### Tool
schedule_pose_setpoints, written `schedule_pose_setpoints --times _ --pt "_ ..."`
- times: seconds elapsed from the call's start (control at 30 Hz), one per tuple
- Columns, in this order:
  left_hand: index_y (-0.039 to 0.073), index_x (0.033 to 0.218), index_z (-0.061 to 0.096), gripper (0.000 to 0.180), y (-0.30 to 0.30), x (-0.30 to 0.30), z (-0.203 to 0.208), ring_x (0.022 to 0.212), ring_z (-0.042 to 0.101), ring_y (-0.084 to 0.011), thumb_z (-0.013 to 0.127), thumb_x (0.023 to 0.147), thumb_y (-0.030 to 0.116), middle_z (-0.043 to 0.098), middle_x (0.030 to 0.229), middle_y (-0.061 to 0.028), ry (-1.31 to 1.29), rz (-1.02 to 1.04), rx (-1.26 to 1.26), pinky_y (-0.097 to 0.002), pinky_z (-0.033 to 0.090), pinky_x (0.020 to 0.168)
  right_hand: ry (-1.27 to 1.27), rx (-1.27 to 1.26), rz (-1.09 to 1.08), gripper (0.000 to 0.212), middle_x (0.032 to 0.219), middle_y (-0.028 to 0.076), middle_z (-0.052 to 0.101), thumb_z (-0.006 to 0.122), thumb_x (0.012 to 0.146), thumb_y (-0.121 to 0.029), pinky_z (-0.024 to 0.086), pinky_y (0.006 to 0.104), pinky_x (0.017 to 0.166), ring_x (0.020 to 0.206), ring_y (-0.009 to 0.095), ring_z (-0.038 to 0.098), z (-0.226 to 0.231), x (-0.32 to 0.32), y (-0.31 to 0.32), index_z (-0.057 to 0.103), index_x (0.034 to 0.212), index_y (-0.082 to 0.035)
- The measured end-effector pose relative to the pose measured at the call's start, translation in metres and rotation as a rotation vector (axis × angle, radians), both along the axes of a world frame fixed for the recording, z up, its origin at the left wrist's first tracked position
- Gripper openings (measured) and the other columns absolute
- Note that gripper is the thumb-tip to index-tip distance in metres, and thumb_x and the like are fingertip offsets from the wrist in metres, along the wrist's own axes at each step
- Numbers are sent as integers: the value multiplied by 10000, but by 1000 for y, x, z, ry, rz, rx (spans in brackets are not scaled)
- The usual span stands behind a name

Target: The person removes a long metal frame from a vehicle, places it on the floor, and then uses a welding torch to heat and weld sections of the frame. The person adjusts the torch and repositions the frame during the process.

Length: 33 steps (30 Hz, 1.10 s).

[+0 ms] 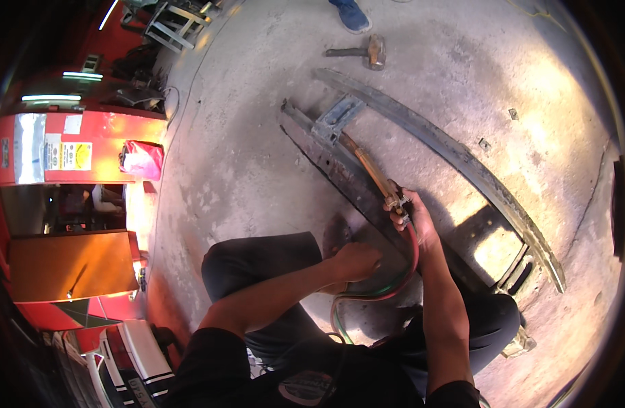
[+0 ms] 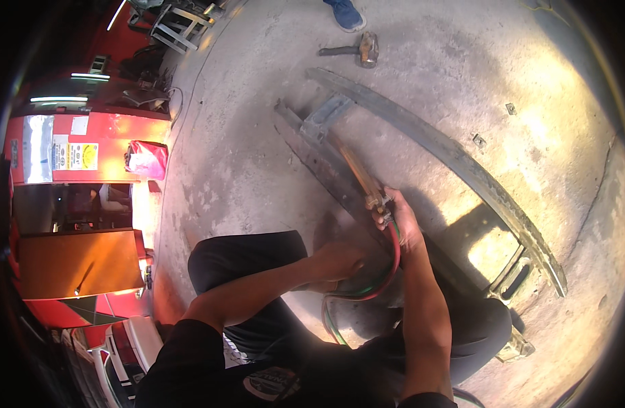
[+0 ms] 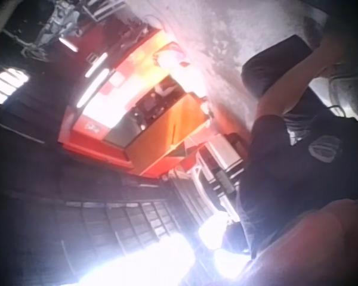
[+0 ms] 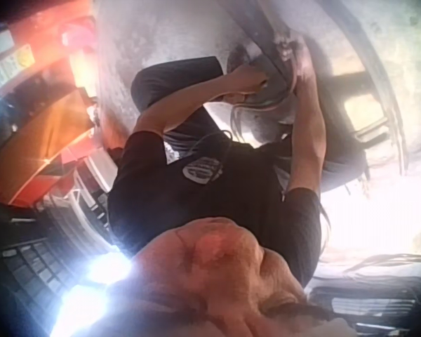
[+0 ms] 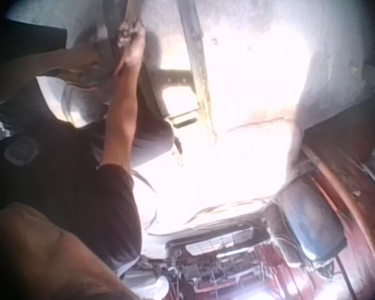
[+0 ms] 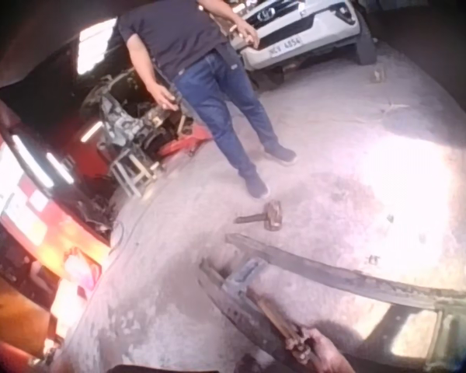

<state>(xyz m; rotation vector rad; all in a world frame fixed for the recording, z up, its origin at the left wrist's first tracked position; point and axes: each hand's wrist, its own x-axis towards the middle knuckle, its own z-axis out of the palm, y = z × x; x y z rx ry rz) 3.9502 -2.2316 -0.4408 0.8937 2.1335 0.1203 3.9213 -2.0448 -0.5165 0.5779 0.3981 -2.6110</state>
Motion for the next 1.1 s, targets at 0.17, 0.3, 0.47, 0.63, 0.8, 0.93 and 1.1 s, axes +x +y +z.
schedule_pose_setpoints --times 0.17,0.3,0.47,0.63,0.8,0.93,1.1 --pt "71 949 666 206 6 2 2 910 662 -369 572 920 252 682 930 -170 0 5 -6 -491 520 814 -9 29 17 448 838 93 618 542 944 -417 347 198 369 467 90 461 6 19 19 553 1259 -99" --pt "72 955 662 202 10 2 2 919 655 -369 566 924 247 677 945 -170 -34 16 -8 -490 512 825 -9 41 34 550 850 90 594 480 974 -378 346 218 396 483 99 449 7 30 29 433 1451 -109" --pt "61 882 686 198 17 2 3 891 675 -370 590 885 234 689 895 -181 -3 12 40 -488 536 793 -10 46 26 530 839 73 606 539 944 -418 319 184 380 466 74 433 10 36 32 494 1396 -142" --pt "48 878 682 199 16 3 4 890 674 -372 581 881 219 686 890 -188 3 12 31 -485 535 795 -13 65 31 523 832 66 606 546 943 -417 318 180 374 470 71 444 9 34 31 500 1387 -145" --pt "41 911 663 212 15 0 5 861 668 -381 566 901 229 681 880 -195 29 38 73 -500 525 774 -5 51 47 607 848 79 593 505 951 -404 356 209 392 493 93 470 4 30 29 410 1467 -98" --pt "56 1087 621 255 23 -5 12 861 648 -386 597 933 258 669 922 -178 106 323 230 -477 504 768 3 47 45 615 847 75 602 498 955 -405 359 212 393 495 101 474 -1 26 24 399 1476 -95" --pt "36 1303 530 478 36 -27 17 865 648 -374 630 945 336 669 969 -191 122 636 466 -441 504 774 -7 5 13 570 828 67 620 521 957 -379 379 207 394 496 102 488 -8 17 14 438 1437 -83"
